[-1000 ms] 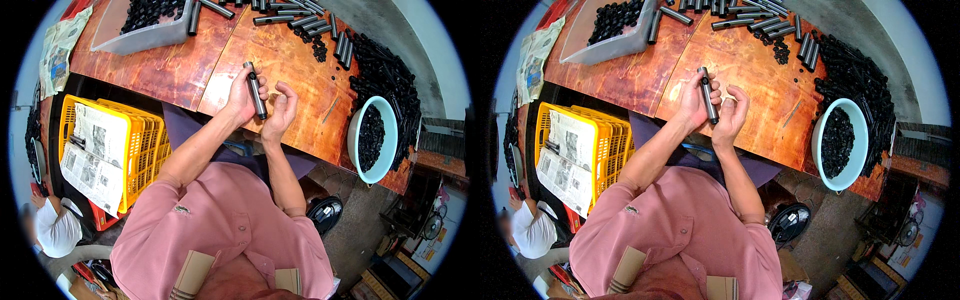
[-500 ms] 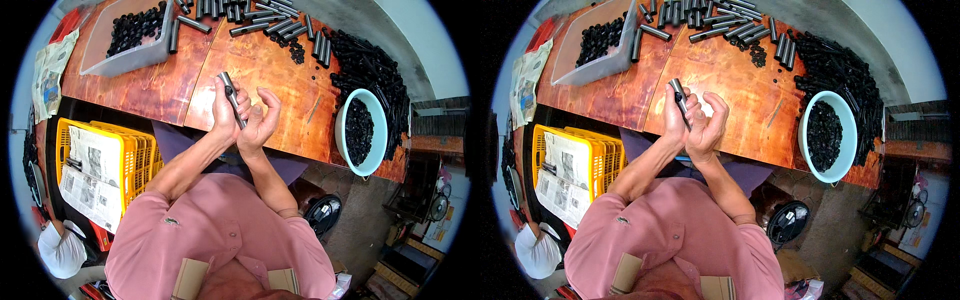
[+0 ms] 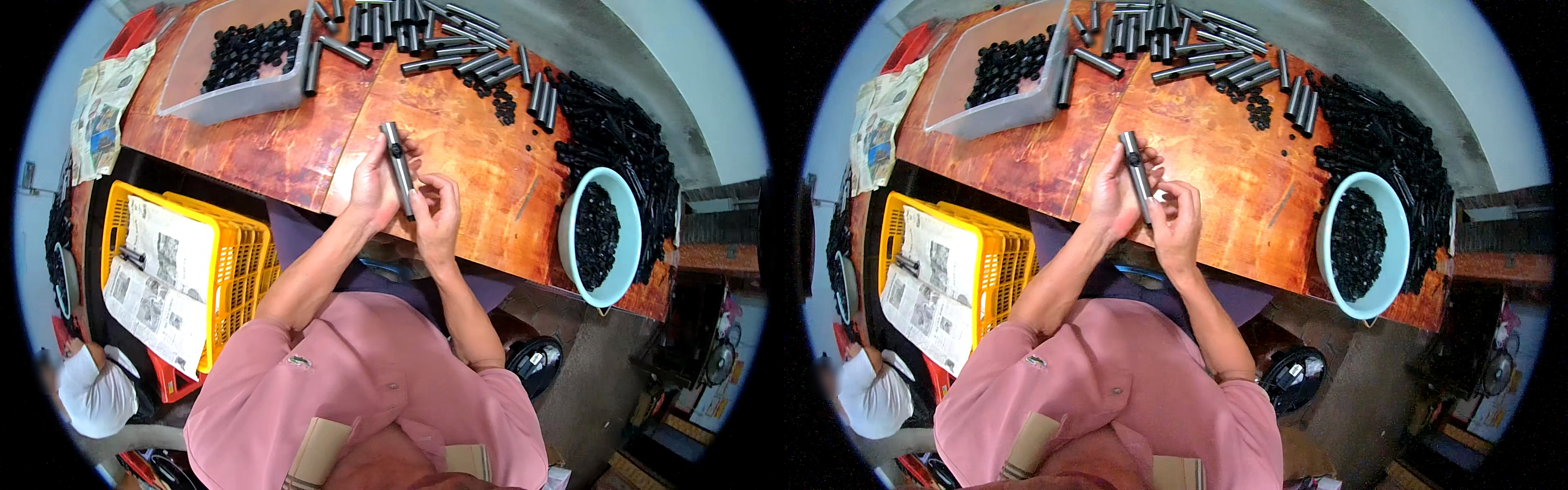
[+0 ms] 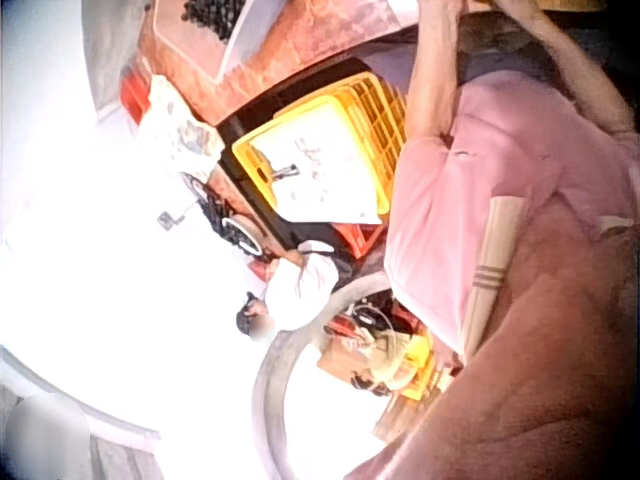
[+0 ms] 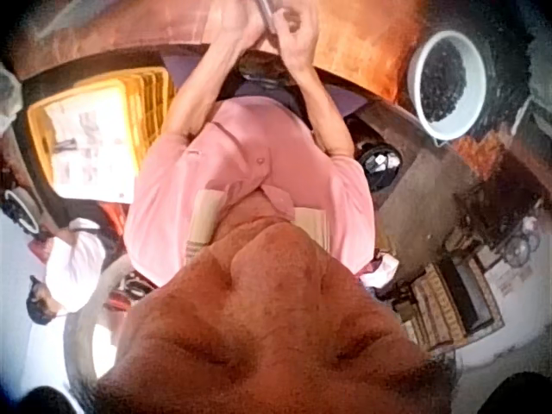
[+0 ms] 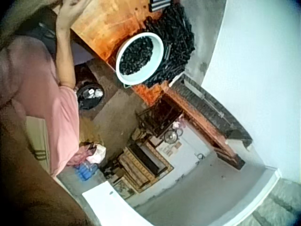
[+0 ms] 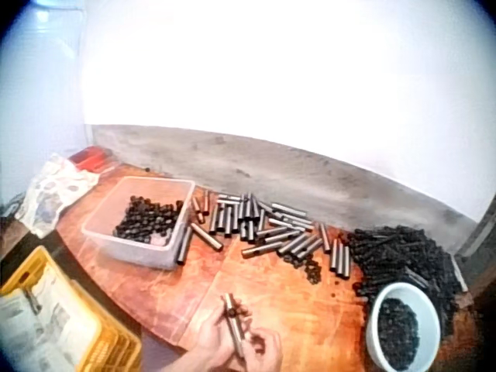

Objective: The person assembles small cylindrical metal parts with black plastic components at a wooden table. They pick up a metal tube, insert a black piece, and place the assembled unit into a yellow basket.

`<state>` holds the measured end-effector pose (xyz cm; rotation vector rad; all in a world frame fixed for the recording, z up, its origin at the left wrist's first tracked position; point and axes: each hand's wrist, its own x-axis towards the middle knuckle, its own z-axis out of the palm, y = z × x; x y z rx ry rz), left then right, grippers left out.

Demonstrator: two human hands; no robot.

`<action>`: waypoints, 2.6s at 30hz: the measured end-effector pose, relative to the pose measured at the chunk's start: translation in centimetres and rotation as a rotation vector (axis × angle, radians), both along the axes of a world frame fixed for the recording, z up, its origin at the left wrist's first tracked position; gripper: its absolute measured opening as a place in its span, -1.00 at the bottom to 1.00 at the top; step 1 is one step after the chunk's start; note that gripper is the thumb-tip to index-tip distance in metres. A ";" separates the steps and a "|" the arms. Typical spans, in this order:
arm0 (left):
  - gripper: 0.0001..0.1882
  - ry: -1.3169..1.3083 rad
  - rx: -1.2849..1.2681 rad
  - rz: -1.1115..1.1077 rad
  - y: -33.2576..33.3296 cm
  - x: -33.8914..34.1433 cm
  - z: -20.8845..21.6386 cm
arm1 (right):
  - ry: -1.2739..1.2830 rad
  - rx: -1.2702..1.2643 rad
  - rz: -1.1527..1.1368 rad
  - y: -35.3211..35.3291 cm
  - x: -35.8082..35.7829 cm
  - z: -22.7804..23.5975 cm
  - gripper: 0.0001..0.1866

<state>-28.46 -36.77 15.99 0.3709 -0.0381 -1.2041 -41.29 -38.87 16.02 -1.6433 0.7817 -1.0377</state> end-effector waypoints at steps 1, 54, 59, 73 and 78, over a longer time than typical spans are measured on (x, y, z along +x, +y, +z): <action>-0.60 -0.007 -0.046 -0.019 -0.2 -0.2 0.0 | -0.005 0.153 0.063 -0.1 -0.3 -0.1 -0.68; -0.77 -1.931 0.573 0.741 3.9 21.7 9.8 | -0.177 0.461 0.289 -2.3 -1.4 -2.5 -0.64; -0.61 -2.146 0.834 -0.158 3.6 33.8 8.2 | -0.171 0.447 0.310 -2.4 -0.8 -2.5 -0.64; -0.54 -2.293 1.069 -0.894 2.4 37.8 6.6 | -0.144 0.371 0.296 -2.2 -0.8 -2.1 -0.63; -0.50 -2.236 1.125 -0.578 3.5 35.7 9.8 | -0.108 0.333 0.291 -2.3 -0.8 -2.2 -0.62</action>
